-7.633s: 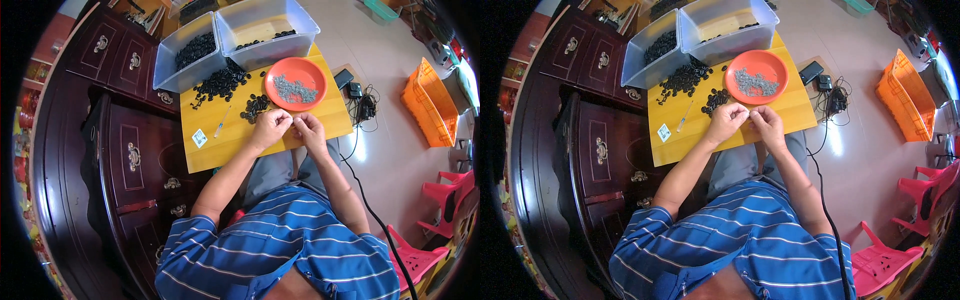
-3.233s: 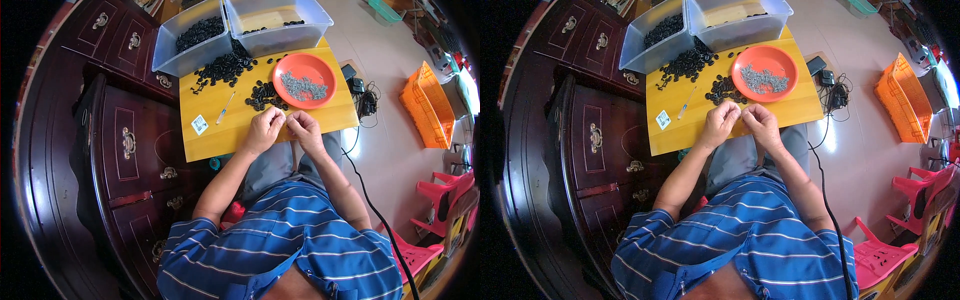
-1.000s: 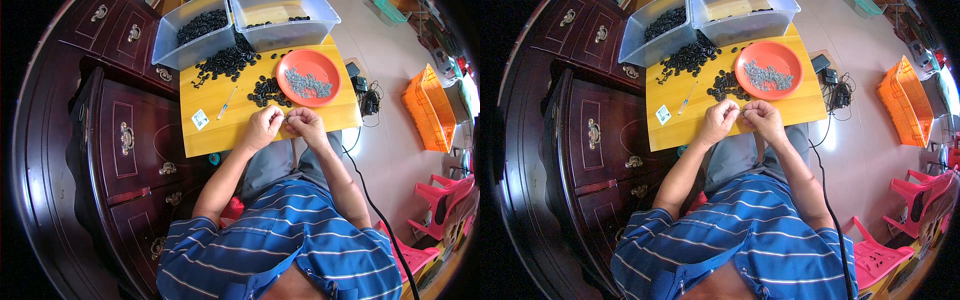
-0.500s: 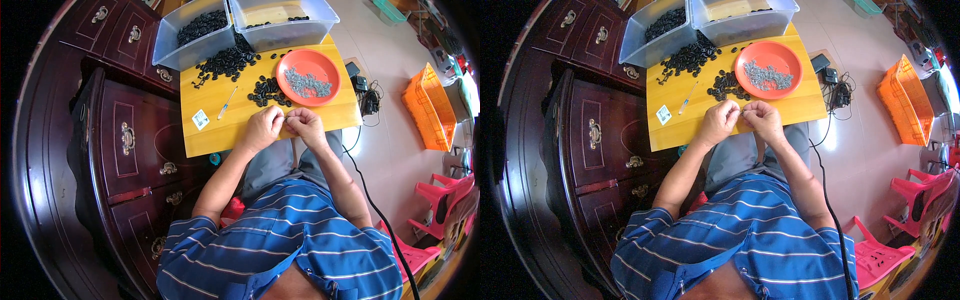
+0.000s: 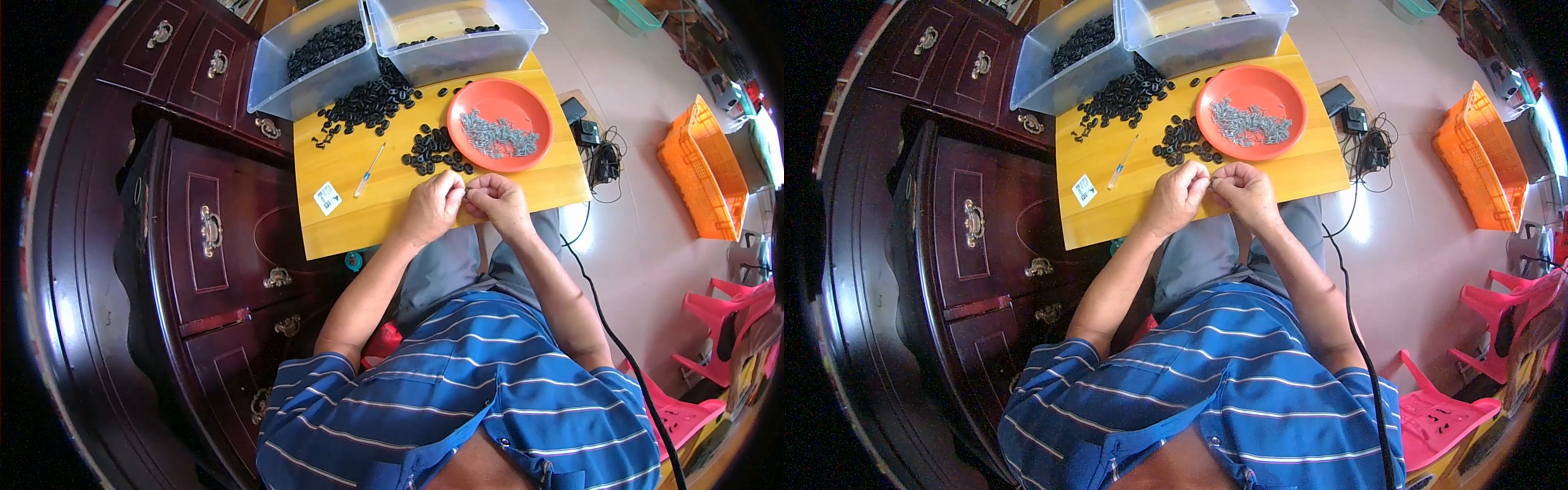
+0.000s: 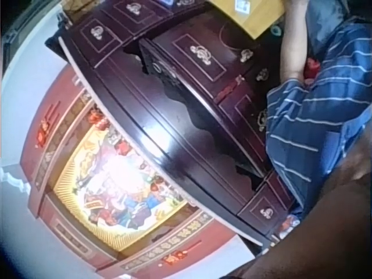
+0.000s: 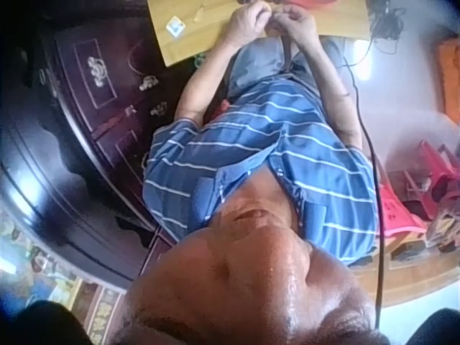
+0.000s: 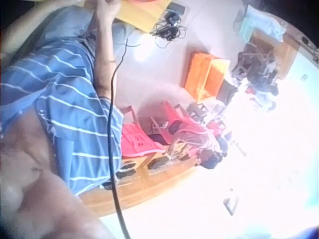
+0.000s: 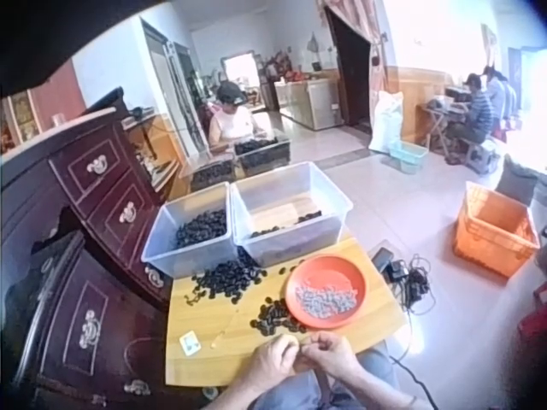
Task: The person assembles small parts by picking up black plastic pieces and metal pins from the table and inserting the pins into the plastic pieces by hand.
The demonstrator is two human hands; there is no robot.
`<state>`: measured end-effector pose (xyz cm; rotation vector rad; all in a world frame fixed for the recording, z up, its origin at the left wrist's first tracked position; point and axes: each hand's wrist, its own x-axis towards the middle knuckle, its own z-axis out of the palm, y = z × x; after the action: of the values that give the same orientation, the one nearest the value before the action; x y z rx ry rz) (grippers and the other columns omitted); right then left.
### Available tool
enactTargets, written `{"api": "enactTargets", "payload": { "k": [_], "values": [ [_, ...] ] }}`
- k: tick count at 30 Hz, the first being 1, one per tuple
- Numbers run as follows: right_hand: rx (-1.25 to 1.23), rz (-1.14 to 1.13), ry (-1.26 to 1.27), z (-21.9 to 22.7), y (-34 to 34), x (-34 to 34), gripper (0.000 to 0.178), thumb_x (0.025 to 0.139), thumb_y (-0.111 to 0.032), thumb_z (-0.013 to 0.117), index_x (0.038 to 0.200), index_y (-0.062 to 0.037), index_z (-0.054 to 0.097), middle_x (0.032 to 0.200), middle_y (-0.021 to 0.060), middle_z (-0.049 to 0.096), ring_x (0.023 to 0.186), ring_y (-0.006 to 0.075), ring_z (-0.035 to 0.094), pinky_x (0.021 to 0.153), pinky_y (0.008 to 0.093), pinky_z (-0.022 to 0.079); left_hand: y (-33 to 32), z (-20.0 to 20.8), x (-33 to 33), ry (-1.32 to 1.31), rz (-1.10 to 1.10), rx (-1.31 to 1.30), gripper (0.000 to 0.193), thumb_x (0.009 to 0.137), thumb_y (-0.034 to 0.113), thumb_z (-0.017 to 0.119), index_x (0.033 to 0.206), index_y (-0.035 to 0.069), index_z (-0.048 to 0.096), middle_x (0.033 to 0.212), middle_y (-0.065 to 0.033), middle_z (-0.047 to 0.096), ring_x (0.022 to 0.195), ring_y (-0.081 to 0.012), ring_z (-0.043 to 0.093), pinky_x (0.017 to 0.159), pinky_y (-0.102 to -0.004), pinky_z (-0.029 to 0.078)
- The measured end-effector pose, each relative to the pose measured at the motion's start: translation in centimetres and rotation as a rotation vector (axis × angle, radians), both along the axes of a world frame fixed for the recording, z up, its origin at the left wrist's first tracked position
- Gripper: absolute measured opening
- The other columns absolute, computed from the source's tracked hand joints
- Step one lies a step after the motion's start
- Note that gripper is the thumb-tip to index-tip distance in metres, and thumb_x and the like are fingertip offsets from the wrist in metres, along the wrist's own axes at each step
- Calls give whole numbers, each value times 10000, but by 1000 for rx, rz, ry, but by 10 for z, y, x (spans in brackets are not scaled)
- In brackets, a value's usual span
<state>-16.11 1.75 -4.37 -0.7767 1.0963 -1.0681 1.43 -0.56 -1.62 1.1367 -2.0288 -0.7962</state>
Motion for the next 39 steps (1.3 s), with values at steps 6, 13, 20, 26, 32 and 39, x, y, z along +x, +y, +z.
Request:
{"api": "enactTargets", "payload": {
  "k": [6,13,20,26,32,39],
  "values": [
    [-4,-13,-44,-5,-1,-1,111,927,-41,683,1024,-6,643,831,32,690,704,78,632,653,224,522,-2,2,-3,33,18,67,67,928,88,602,929,27,575,802,-184,648,782,-408,653,685,-481,514],
    [-19,-40,-89,-1,-1,-2,110,938,-30,673,1041,-8,639,885,37,703,753,86,659,692,225,545,-7,-8,2,149,-3,180,64,933,72,629,958,14,619,786,-121,659,706,-234,656,646,-368,518],
    [-36,-72,-170,-2,-3,-8,121,960,-64,664,1071,-28,630,944,48,713,801,98,671,716,228,548,-19,-7,7,234,76,187,184,915,50,667,1097,29,681,783,-71,654,682,-114,615,643,-278,515],
    [-13,-110,-229,-1,-2,-11,135,970,-75,657,1093,-38,618,950,44,707,818,99,674,725,227,546,-24,-1,2,-183,74,-65,202,864,100,708,1064,78,691,894,-110,684,774,-290,683,685,-395,558],
    [-6,-102,-233,-2,-3,-12,125,975,-80,653,1090,-49,616,962,42,705,831,99,678,731,225,544,-34,-10,-2,-271,63,-131,197,873,157,691,1060,97,679,978,-114,691,859,-342,689,722,-453,563],
    [-9,-93,-245,-3,-5,-13,124,977,-84,652,1090,-53,613,962,44,705,834,102,679,739,228,545,-45,-10,-6,-282,59,-80,190,871,179,696,1042,99,668,965,-109,687,867,-348,687,736,-464,563]
  ]
}}
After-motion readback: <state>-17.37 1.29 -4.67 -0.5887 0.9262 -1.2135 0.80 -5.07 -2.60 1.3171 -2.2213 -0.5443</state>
